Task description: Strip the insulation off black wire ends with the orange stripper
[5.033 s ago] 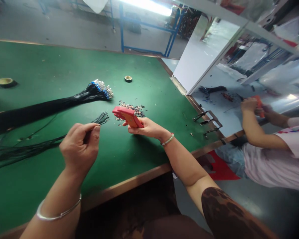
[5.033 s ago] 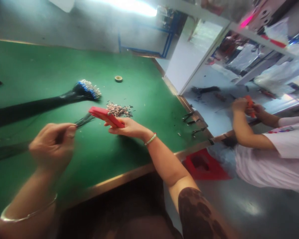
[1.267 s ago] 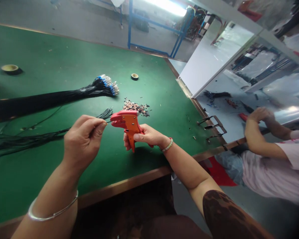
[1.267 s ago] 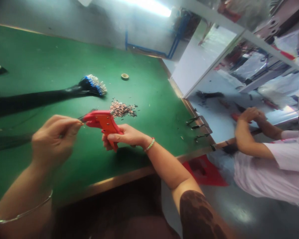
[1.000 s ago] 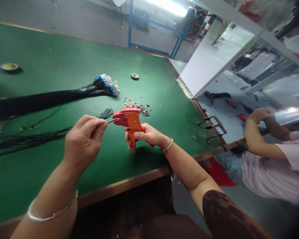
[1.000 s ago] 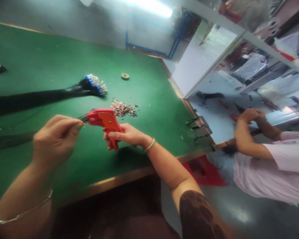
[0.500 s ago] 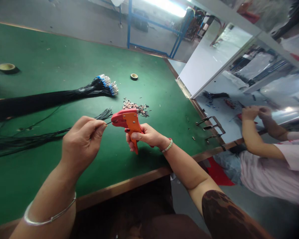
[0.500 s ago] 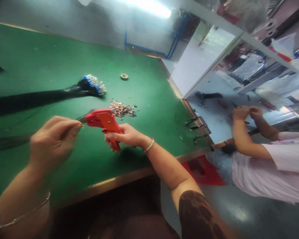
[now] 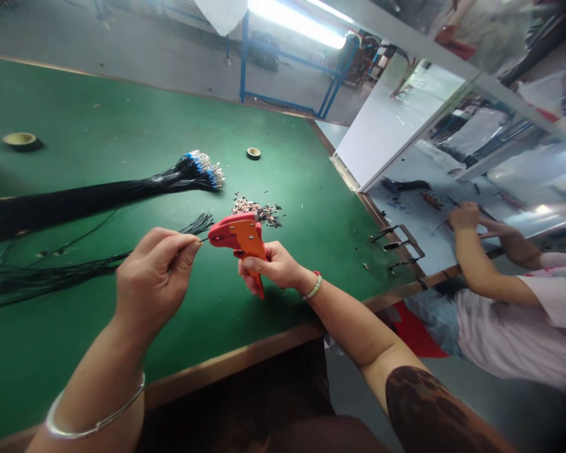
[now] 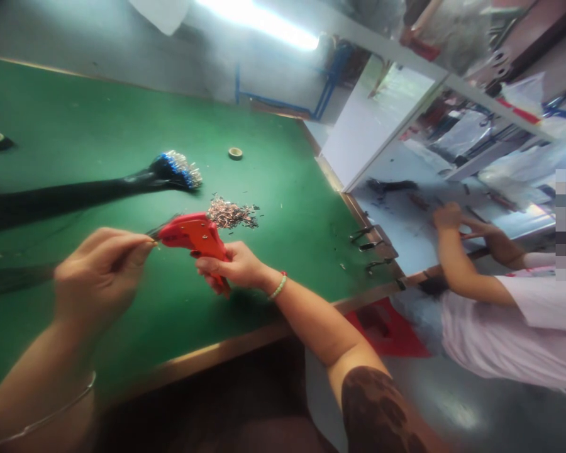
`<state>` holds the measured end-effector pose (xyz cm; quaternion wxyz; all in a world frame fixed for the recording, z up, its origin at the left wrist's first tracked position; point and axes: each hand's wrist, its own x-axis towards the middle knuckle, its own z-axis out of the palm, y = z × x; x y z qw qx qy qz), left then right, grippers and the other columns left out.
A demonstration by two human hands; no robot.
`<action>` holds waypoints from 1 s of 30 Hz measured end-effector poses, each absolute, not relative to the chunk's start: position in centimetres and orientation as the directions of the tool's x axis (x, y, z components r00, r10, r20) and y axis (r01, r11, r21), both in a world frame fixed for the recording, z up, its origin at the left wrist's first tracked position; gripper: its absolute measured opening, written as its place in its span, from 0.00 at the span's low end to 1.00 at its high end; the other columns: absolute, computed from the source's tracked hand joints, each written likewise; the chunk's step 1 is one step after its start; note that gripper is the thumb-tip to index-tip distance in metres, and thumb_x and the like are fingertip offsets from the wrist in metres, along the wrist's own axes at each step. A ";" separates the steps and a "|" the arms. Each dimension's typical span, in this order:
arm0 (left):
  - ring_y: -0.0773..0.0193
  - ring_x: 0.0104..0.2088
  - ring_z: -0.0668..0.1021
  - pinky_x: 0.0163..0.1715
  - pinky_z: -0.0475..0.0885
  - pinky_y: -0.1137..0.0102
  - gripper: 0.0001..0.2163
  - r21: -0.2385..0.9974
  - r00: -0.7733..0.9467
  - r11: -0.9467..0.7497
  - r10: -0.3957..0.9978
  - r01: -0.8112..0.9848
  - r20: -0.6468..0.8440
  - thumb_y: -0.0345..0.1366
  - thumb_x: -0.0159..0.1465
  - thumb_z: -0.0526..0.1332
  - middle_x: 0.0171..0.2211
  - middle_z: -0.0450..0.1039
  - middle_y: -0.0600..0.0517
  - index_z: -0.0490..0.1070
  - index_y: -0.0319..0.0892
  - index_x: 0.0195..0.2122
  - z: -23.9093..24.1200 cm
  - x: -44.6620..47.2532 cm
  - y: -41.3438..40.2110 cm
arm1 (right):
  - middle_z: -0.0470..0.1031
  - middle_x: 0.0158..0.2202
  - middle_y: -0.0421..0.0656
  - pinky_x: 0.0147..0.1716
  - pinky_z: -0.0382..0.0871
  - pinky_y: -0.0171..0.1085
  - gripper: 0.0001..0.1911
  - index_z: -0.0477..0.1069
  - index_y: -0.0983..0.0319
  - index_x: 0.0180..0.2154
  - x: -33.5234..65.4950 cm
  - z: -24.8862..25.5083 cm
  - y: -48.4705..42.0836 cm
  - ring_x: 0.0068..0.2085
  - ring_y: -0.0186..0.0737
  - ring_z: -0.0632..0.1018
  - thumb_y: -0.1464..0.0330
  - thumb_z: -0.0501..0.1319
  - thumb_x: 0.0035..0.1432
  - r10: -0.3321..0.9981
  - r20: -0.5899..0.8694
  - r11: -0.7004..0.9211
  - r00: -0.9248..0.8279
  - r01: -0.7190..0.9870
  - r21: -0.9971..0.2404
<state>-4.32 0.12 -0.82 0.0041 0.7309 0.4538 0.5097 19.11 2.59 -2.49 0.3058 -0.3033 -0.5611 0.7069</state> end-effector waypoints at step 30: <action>0.69 0.30 0.77 0.33 0.70 0.74 0.03 0.398 0.184 -0.613 0.671 0.682 0.718 0.33 0.68 0.65 0.35 0.77 0.53 0.79 0.45 0.41 -2.9 -3.3 0.4 | 0.76 0.38 0.41 0.35 0.78 0.35 0.20 0.73 0.63 0.38 19.4 -1.9 4.3 0.36 0.35 0.77 0.63 0.78 0.49 0.931 0.069 -0.024 -0.359 -0.248 -0.969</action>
